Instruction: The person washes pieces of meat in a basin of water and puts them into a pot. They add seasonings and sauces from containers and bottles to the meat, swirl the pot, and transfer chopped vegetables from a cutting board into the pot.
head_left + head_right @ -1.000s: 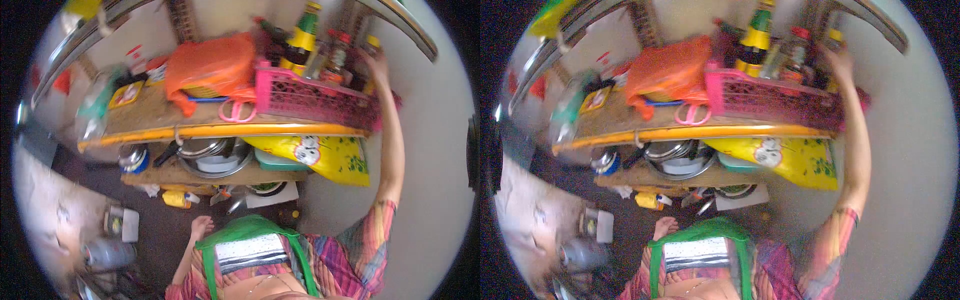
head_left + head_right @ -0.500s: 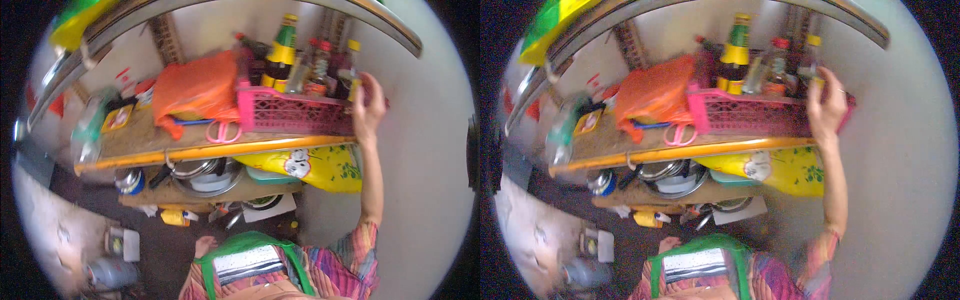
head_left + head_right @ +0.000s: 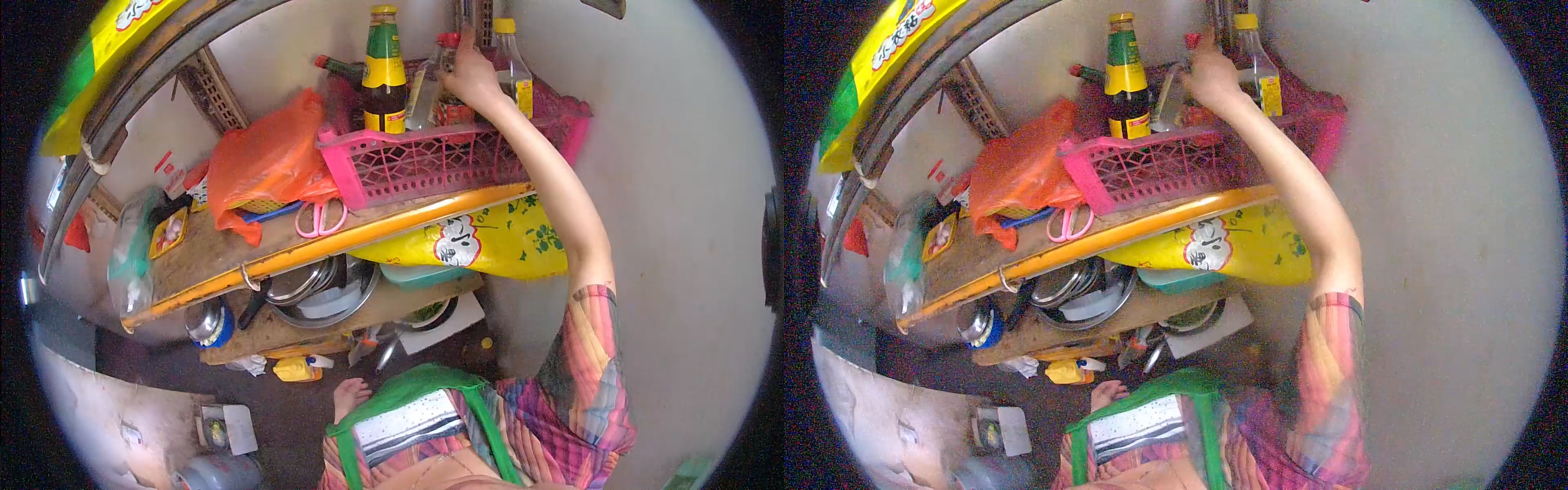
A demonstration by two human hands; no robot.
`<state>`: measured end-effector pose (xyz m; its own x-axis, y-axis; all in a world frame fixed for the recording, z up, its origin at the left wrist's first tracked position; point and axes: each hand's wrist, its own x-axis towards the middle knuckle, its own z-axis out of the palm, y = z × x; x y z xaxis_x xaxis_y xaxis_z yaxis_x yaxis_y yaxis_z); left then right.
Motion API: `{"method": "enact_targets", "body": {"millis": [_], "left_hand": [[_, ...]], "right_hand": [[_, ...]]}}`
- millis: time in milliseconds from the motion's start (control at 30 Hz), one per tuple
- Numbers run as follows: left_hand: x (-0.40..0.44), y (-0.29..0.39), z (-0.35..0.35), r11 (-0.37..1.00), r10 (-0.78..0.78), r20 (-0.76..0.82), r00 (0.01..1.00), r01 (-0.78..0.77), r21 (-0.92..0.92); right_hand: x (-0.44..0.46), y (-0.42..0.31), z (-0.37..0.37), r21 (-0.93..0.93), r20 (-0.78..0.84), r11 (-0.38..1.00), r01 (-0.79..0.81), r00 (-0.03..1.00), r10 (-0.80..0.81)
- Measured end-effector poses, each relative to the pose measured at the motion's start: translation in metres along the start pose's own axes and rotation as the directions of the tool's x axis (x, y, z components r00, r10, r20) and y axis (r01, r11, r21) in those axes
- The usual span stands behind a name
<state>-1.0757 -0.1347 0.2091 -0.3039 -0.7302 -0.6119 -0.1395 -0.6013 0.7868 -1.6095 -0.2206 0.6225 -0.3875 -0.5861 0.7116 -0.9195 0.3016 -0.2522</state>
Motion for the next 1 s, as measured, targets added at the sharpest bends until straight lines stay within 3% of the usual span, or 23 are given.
{"method": "enact_targets", "body": {"millis": [133, 333, 433, 500, 533, 600, 667, 700, 767, 833, 900, 933, 1000], "left_hand": [[0.005, -0.009, -0.003, 0.998, 0.0, -0.015, 1.0, 0.001, 0.06], [0.029, -0.016, -0.038, 0.997, 0.056, 0.025, 0.998, -0.057, 0.046], [0.044, -0.009, -0.063, 0.998, 0.044, 0.086, 0.995, -0.048, 0.041], [0.053, -0.001, -0.078, 0.992, 0.123, 0.219, 0.968, -0.122, -0.017], [0.058, 0.0, -0.084, 0.992, 0.126, 0.231, 0.965, -0.127, -0.011], [0.071, -0.007, -0.094, 1.0, 0.001, 0.106, 0.994, 0.002, -0.03], [0.102, -0.023, -0.113, 1.0, 0.007, 0.149, 0.989, -0.007, -0.003], [0.111, -0.022, -0.118, 1.0, 0.006, 0.18, 0.984, -0.01, 0.023], [0.126, -0.025, -0.125, 1.0, -0.003, 0.188, 0.982, 0.003, 0.001], [0.134, -0.016, -0.122, 1.0, 0.014, 0.248, 0.969, -0.02, 0.022], [0.101, 0.025, -0.1, 0.999, 0.017, 0.24, 0.971, -0.027, 0.035], [0.087, 0.044, -0.09, 0.998, 0.028, 0.221, 0.975, -0.038, 0.043], [0.126, 0.005, -0.109, 1.0, 0.014, 0.239, 0.971, -0.017, 0.011]], "right_hand": [[0.003, 0.009, 0.002, -0.002, -0.057, 1.0, -0.018, 0.998, 0.018], [-0.002, 0.013, -0.014, 0.042, -0.007, 0.998, -0.039, 0.999, 0.04], [-0.004, 0.005, -0.019, 0.007, 0.007, 1.0, 0.007, 1.0, -0.007], [-0.008, -0.005, -0.024, -0.019, 0.018, 0.999, -0.029, 0.999, 0.03], [-0.009, -0.011, -0.026, -0.019, -0.062, 0.999, -0.04, 0.997, 0.039], [-0.013, -0.023, -0.035, -0.029, -0.155, 0.998, -0.055, 0.987, 0.05], [-0.016, -0.038, -0.043, 0.07, -0.425, 0.991, 0.112, 0.902, -0.072], [-0.014, -0.043, -0.044, 0.06, -0.428, 0.993, 0.105, 0.901, -0.07], [-0.004, -0.055, -0.041, 0.316, -0.359, 0.931, 0.184, 0.931, -0.061], [0.019, -0.064, -0.024, 0.642, -0.134, 0.758, -0.114, 0.957, 0.257], [0.028, -0.078, -0.009, 0.818, -0.053, 0.555, -0.149, 0.942, 0.33], [0.033, -0.081, -0.007, 0.814, -0.055, 0.561, -0.15, 0.942, 0.332], [0.044, -0.084, -0.003, 0.779, 0.157, 0.549, -0.303, 0.942, 0.297]]}}
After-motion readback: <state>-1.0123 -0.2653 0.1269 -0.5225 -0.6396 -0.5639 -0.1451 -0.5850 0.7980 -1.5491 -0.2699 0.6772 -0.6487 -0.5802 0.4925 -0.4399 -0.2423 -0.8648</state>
